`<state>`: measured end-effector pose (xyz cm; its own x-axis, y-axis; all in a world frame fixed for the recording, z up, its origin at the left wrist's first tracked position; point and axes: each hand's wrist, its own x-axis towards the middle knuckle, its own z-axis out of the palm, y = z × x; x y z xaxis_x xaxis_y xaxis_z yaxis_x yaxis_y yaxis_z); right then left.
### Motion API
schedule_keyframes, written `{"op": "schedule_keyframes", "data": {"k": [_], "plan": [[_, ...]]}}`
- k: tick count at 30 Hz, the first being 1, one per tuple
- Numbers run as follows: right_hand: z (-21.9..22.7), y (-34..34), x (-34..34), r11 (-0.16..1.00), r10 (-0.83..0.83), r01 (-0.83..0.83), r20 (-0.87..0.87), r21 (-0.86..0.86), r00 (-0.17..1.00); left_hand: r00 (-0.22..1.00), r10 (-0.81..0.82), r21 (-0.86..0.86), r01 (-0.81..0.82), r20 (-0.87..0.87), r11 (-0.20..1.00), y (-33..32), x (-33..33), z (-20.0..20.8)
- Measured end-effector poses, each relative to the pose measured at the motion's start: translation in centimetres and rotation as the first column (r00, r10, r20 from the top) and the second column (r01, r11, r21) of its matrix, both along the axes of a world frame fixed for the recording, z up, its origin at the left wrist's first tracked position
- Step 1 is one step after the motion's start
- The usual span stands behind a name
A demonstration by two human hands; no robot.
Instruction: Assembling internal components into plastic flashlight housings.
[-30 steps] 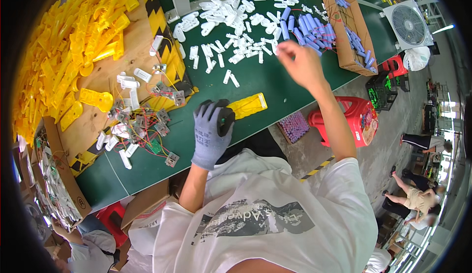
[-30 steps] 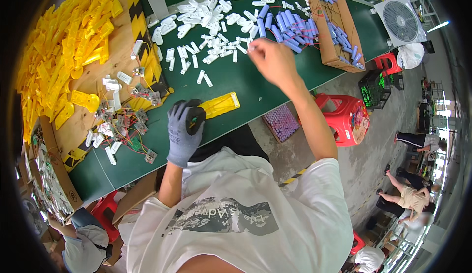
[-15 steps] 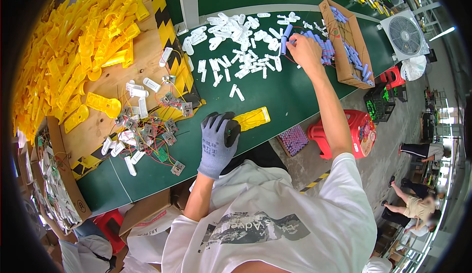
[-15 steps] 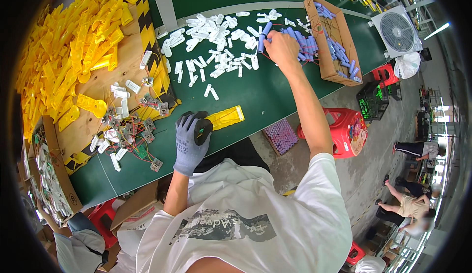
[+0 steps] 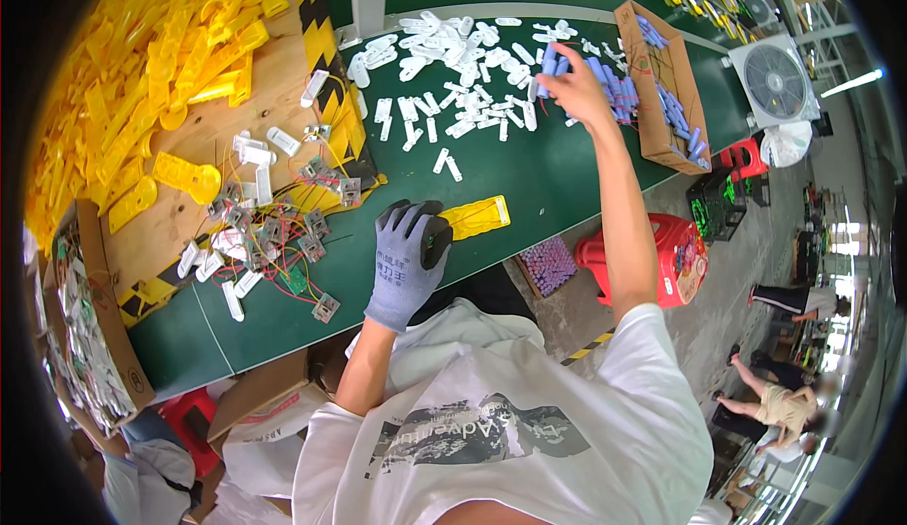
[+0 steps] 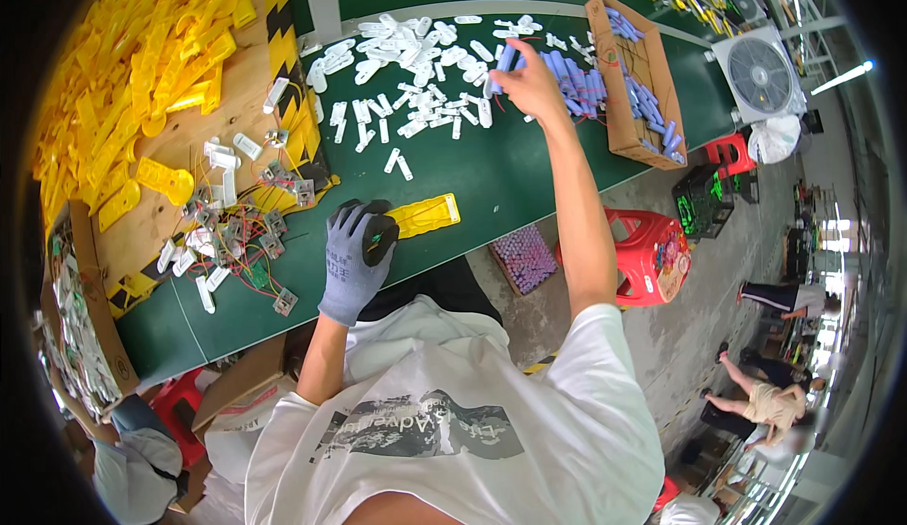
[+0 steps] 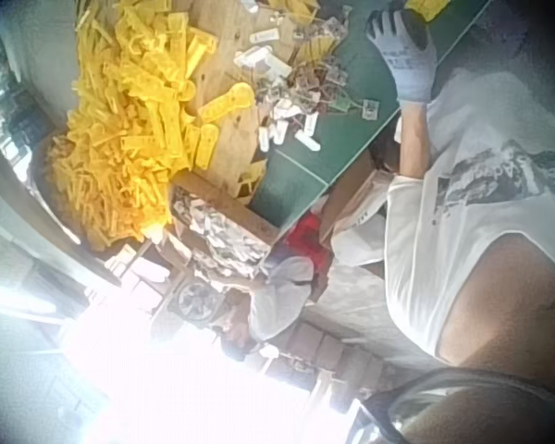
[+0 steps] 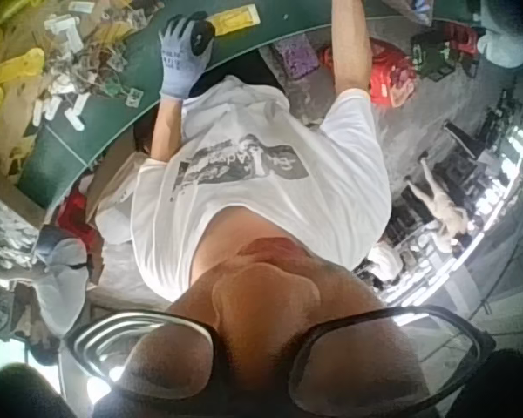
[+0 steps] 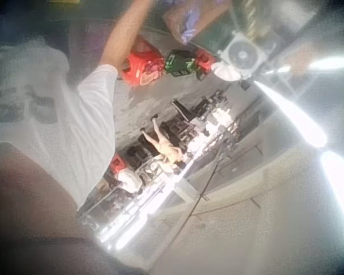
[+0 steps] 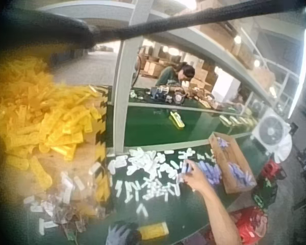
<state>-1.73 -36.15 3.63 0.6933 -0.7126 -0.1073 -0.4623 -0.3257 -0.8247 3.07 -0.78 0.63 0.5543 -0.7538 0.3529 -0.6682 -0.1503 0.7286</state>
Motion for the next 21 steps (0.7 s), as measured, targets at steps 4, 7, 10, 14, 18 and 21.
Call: {"op": "schedule_keyframes", "data": {"k": [4,7,10,14,18,21], "plan": [[2.9,6.9,-3.5,0.966,0.017,-0.122,0.411,0.229,0.912,1.0,-0.029,0.002,0.029,0.003,1.0,0.0,0.0,0.3],[2.1,10.8,-6.1,0.897,0.104,-0.315,0.546,0.309,0.831,0.999,-0.037,-0.019,0.038,0.02,0.999,0.0,0.2,0.0],[1.3,14.4,-6.7,0.867,0.223,-0.415,0.53,0.275,0.818,0.999,-0.034,-0.012,0.034,0.03,0.999,-0.1,0.3,0.0],[-0.7,16.2,-6.9,0.845,0.4,-0.512,0.453,0.154,0.796,1.0,-0.022,-0.007,0.022,0.014,1.0,-0.1,0.2,0.1],[-1.1,16.0,-6.6,0.784,0.617,-0.549,0.265,-0.289,0.741,0.999,-0.049,-0.001,0.049,0.012,0.999,0.0,0.2,-0.1],[-0.8,16.5,-6.7,0.827,0.561,-0.515,0.264,-0.225,0.785,0.998,-0.052,0.001,0.052,0.039,0.999,0.0,0.3,0.2]]}}
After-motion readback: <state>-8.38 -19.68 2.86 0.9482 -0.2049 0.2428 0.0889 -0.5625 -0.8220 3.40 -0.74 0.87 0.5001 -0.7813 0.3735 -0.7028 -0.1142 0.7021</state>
